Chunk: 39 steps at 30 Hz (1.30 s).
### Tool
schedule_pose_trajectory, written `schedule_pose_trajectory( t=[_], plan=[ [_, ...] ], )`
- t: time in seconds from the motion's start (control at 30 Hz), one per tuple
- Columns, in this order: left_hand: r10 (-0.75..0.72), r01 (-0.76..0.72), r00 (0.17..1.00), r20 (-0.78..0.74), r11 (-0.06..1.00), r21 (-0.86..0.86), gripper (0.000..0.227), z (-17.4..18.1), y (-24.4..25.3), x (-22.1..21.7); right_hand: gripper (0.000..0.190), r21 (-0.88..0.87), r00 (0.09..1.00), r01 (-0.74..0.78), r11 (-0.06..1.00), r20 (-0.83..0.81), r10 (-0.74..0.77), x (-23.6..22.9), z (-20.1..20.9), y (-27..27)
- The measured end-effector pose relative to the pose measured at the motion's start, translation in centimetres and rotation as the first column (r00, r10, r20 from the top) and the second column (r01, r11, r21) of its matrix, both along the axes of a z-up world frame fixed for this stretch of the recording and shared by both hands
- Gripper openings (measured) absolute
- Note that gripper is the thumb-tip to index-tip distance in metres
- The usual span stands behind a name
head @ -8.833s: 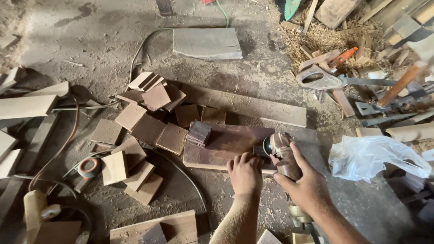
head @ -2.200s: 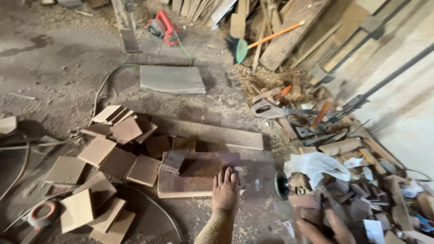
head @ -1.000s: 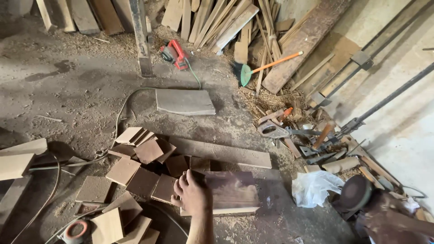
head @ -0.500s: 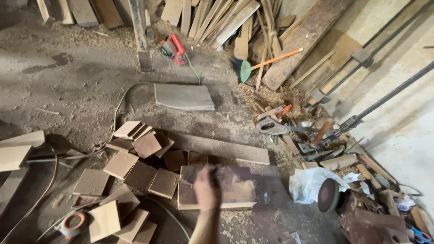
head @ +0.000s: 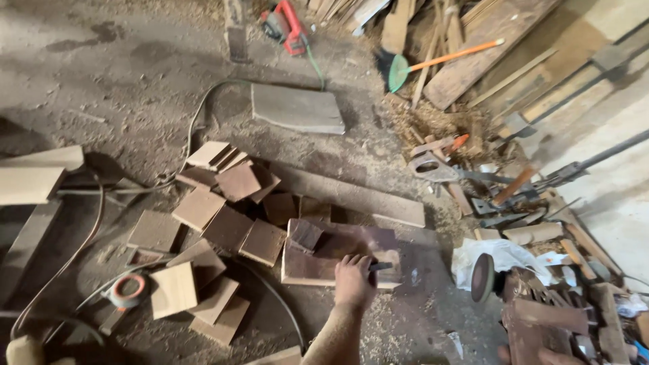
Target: Sanding a wooden block using a hand-held angle grinder
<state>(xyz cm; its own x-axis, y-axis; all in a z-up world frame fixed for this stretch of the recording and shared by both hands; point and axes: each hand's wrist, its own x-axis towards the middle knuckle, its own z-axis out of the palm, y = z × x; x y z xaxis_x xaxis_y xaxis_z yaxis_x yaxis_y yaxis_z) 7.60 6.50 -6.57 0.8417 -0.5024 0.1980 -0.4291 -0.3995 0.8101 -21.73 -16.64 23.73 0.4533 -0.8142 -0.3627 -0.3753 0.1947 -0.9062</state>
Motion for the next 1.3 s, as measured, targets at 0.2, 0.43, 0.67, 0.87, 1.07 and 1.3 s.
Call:
schedule_pose_trajectory(
  t=[0.2, 0.43, 0.67, 0.87, 1.07, 1.3],
  plan=[
    [-0.068, 0.097, 0.981, -0.184, 0.983, 0.158, 0.033, -0.9, -0.3, -0.1, 0.090, 0.120, 0.998, 0.033, 0.992, -0.063, -0.026, 7.1, -5.9, 9.8],
    [-0.111, 0.128, 0.991, -0.070, 0.942, 0.311, 0.034, 0.0, 0.1, -0.5, 0.085, -0.084, 0.925, -0.131, 0.988, -0.370, 0.091, 18.9, 0.3, 22.4],
    [-0.080, 0.101, 0.994, -0.073, 0.929, 0.356, 0.040, -0.2, -0.8, -0.8, 0.120, -0.318, 0.773, -0.554, 0.769, -0.539, 0.334, 18.0, -9.7, 16.0],
    [-0.033, 0.048, 0.998, -0.046, 0.926, 0.373, 0.047, 0.3, -1.0, -0.8, 0.112, -0.427, 0.733, -0.624, 0.654, -0.609, 0.302, 16.6, -12.9, 14.3],
    [-0.048, 0.048, 0.999, -0.010, 0.911, 0.409, 0.036, 0.1, -1.4, -0.9, 0.109, -0.437, 0.746, -0.615, 0.657, -0.593, 0.304, 16.6, -13.6, 13.9],
    [-0.018, -0.005, 0.998, 0.056, 0.923, 0.385, 0.032, -0.7, -1.6, -1.2, 0.109, -0.403, 0.720, -0.654, 0.640, -0.591, 0.363, 16.8, -13.7, 14.5]
  ],
)
